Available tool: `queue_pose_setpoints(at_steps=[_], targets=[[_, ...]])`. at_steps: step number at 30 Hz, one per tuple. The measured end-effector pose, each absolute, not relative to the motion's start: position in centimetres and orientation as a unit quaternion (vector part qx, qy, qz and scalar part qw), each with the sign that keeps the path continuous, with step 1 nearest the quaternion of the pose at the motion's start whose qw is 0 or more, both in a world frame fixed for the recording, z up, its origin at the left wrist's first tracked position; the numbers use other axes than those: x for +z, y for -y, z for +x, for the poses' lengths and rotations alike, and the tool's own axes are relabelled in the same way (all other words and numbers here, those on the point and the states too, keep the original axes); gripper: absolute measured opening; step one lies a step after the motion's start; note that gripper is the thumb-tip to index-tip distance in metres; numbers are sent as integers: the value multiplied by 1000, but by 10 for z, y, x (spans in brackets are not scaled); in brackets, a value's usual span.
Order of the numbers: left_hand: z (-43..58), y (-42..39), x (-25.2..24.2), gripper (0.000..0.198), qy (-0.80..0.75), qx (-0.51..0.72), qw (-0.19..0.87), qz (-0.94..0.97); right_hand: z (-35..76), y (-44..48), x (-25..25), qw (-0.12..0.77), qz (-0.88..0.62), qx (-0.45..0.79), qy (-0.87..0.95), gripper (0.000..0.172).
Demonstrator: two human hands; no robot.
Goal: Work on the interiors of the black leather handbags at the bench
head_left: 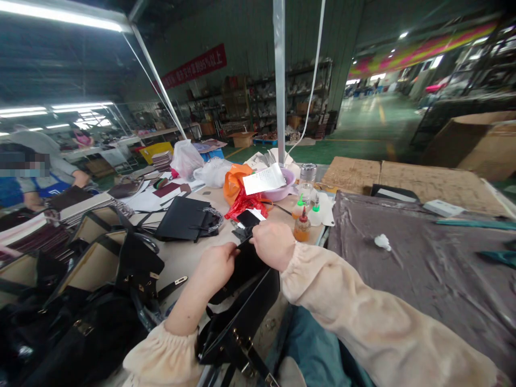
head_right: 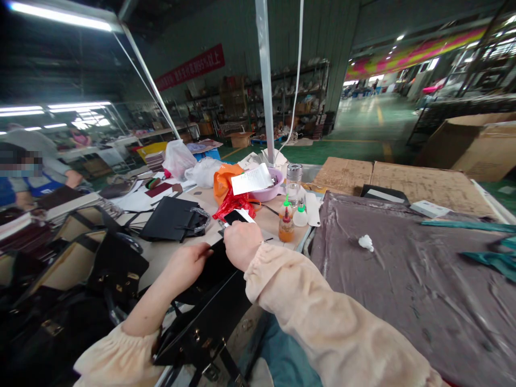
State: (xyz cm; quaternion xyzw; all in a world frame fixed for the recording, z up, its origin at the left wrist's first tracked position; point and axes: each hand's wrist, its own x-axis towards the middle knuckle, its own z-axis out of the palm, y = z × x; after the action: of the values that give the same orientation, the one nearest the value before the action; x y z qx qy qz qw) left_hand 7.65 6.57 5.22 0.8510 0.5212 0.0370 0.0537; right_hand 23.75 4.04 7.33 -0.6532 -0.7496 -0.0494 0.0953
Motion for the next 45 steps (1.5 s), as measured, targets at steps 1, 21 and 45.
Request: queue_pose_setpoints(at_steps=[1, 21, 45], targets=[[77, -65, 52, 26, -522, 35, 55, 850, 237, -40, 74, 93, -654, -47, 750, 26], [86, -57, 54, 33, -527, 38, 36, 849, 235, -43, 75, 118, -650, -48, 749, 21], [104, -81, 51, 29, -504, 51, 6, 862, 247, 58, 48, 378, -500, 64, 777, 21]])
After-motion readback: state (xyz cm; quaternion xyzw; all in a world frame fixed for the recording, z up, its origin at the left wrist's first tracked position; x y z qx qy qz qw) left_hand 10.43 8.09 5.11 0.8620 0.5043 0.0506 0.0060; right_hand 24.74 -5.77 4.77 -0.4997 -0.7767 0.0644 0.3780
